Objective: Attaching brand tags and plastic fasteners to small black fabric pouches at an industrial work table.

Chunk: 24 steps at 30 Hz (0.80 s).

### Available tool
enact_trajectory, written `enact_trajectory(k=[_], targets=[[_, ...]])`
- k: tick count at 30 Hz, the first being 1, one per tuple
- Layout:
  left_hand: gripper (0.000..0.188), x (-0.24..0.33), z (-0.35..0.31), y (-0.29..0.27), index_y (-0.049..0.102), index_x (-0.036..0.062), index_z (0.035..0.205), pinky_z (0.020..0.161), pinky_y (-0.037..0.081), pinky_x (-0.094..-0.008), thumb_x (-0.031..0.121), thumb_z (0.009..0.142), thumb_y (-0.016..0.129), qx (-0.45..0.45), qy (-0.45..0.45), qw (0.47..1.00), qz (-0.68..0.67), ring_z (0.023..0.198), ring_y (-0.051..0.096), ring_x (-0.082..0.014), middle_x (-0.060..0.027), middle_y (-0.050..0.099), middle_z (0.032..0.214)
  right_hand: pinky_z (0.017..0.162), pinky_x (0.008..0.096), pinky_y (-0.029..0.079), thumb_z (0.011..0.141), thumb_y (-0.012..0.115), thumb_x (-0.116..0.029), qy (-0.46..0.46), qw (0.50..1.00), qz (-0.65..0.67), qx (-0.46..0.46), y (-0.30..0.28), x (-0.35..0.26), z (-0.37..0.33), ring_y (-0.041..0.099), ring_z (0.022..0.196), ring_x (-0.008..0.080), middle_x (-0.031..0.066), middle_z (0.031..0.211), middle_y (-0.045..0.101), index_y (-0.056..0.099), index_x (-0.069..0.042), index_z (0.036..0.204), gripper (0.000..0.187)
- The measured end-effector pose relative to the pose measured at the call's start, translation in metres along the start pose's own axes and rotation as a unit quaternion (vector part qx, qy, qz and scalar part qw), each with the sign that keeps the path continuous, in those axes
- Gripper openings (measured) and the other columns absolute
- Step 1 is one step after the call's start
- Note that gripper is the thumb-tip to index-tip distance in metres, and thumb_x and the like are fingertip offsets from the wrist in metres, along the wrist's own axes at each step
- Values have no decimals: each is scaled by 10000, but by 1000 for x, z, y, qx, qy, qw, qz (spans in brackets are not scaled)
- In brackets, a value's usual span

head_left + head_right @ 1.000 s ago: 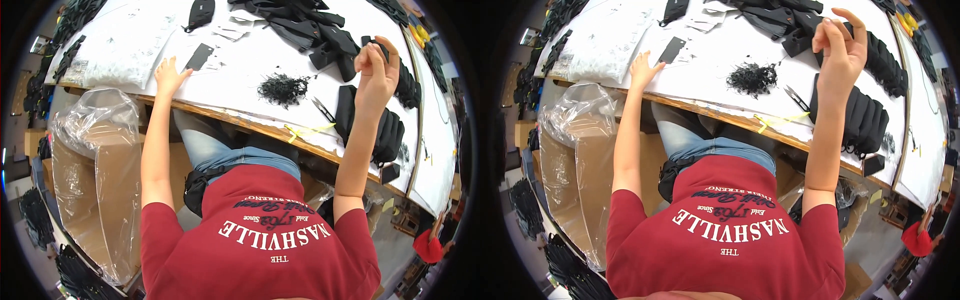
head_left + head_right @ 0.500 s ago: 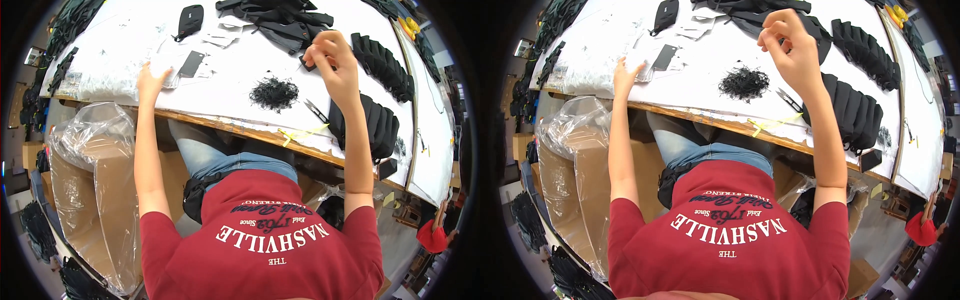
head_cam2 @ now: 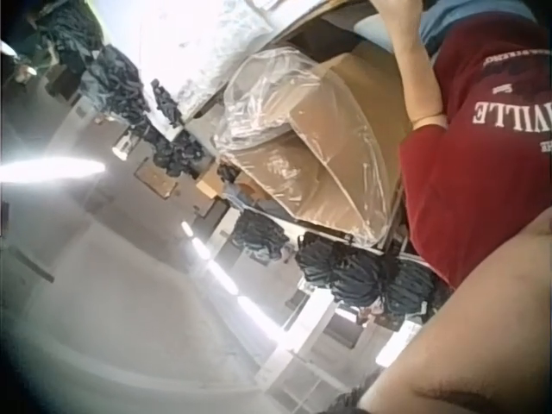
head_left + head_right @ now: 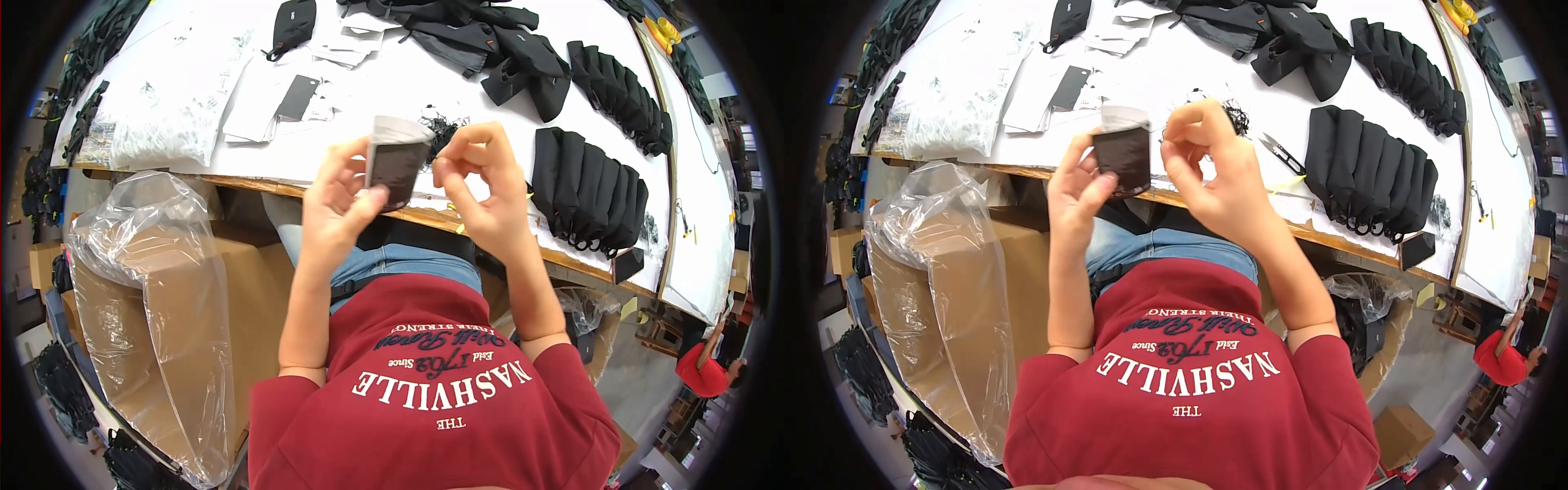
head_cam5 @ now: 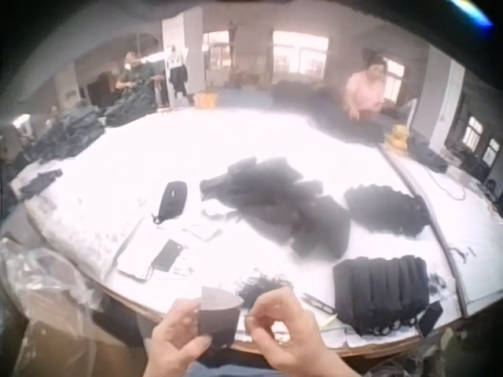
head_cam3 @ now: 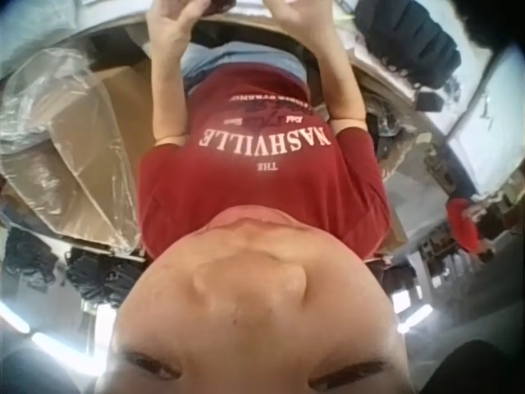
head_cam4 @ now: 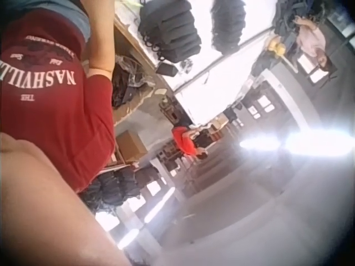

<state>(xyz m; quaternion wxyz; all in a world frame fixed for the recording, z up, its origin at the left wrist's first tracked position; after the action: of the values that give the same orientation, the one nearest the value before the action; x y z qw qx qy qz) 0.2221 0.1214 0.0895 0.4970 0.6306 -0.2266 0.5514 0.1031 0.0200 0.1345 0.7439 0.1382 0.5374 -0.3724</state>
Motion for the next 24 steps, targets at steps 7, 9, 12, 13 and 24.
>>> enact_trajectory(k=[7, 9, 12, 13, 24], targets=[[309, -6, -10, 9, 482, 19, 1047, 839, 450, -265, -5, 786, 646, 28, 33, 999, 32, 964, 546, -122, -39, 562, 984, 498, 217, 405, 812, 590, 22, -45, 997, -56, 6, 8, -7, -6, 520, 538, 100, 45, 711, 580, 447, -21, 961, 210], [300, -1, -14, 9, 474, 30, 1051, 802, 460, -251, -10, 802, 635, 31, 59, 990, 121, 921, 557, -117, -39, 567, 962, 491, 219, 405, 813, 592, 20, -44, 997, -58, 4, 9, -8, -9, 522, 534, 100, 43, 711, 580, 446, -21, 961, 212], [285, 9, -16, 13, 546, 30, 1034, 723, 464, -238, -39, 774, 641, 64, 92, 975, 194, 822, 566, -104, -32, 579, 843, 484, 218, 410, 811, 595, 17, -34, 998, -50, 8, 8, -8, -12, 530, 536, 99, 45, 710, 577, 442, -19, 959, 216], [282, 13, -17, 16, 575, 28, 1018, 699, 462, -240, -51, 757, 647, 59, 114, 960, 250, 789, 567, -106, -33, 578, 799, 485, 219, 416, 811, 595, 16, -26, 999, -43, 19, 7, -6, -13, 534, 539, 99, 47, 709, 575, 440, -19, 959, 217], [360, 37, -23, 27, 703, 71, 973, 653, 470, -273, -100, 659, 653, 27, 222, 898, 380, 756, 591, -187, -64, 632, 851, 562, 218, 471, 825, 603, 24, 53, 997, 54, 3, 3, 2, -14, 604, 630, 106, 60, 745, 612, 483, -8, 1007, 220]])
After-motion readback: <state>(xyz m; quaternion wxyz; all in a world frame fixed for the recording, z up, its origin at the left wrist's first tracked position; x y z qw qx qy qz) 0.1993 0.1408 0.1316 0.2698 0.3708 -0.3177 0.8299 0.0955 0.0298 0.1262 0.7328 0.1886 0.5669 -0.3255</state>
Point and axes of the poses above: each hand's wrist, its own z-axis towards the middle knuckle, its own y-axis out of the palm, x = y × z, the point moved 8 cm from there along z, towards the middle knuckle
